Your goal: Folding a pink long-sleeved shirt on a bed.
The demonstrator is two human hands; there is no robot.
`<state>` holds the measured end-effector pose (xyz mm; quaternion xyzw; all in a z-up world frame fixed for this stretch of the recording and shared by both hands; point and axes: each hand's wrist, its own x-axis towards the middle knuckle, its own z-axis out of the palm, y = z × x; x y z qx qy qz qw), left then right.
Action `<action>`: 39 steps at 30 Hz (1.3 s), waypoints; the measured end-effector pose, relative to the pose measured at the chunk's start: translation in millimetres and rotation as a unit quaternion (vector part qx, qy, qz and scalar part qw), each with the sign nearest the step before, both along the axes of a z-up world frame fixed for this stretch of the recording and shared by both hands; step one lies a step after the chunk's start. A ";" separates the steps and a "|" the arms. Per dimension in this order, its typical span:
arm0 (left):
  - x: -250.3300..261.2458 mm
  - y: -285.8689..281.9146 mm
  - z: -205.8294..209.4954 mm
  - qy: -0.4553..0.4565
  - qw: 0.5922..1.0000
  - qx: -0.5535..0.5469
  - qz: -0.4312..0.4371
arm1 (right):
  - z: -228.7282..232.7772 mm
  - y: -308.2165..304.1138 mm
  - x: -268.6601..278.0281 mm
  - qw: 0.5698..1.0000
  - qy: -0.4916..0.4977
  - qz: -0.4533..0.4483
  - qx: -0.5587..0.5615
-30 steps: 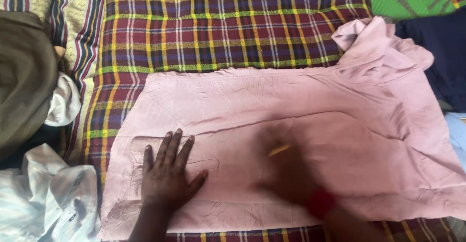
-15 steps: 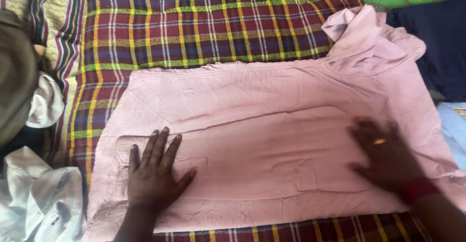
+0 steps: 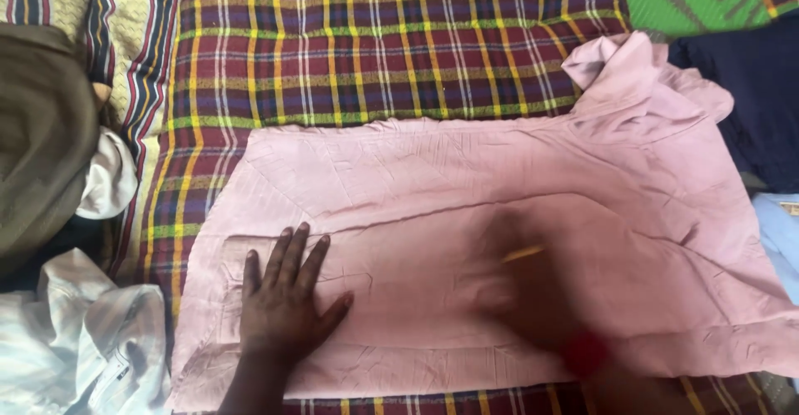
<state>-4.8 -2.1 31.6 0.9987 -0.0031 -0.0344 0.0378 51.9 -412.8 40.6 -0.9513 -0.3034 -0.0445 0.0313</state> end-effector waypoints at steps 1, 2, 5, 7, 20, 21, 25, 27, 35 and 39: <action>-0.8 0.5 -1.6 -0.018 1.000 -0.009 -0.001 | -2.5 38.6 -18.0 0.999 0.016 0.021 0.022; -1.1 1.8 -1.3 -0.019 1.000 -0.007 -0.003 | -15.5 84.6 -25.6 0.998 0.033 0.040 0.048; -1.9 3.8 -7.1 -0.008 1.000 -0.005 -0.003 | -30.8 183.3 -51.5 0.985 0.085 0.093 0.122; -5.1 4.9 -15.7 -0.066 0.998 -0.003 -0.014 | -25.8 208.4 -42.6 0.970 0.122 0.122 0.169; -2.6 3.8 -18.3 -0.100 0.994 0.007 -0.033 | -10.0 -66.6 54.2 0.998 0.040 -0.020 -0.038; -2.1 3.8 -17.1 -0.101 0.994 0.001 -0.032 | -8.7 -77.9 55.3 0.998 0.020 -0.022 -0.058; -3.9 1.6 -10.0 -0.072 0.997 -0.009 -0.012 | -9.6 -103.4 60.6 0.999 -0.014 -0.033 -0.025; -0.3 1.8 -7.9 -0.050 0.999 -0.001 -0.011 | -5.3 -97.6 59.7 0.999 -0.010 -0.040 -0.033; -4.4 7.1 -21.3 -0.107 0.994 -0.015 -0.032 | -14.7 48.6 -10.9 0.997 0.068 0.010 0.022; -3.9 8.1 -21.3 -0.134 0.990 -0.022 -0.039 | -33.3 159.2 -43.6 0.991 0.108 0.042 0.067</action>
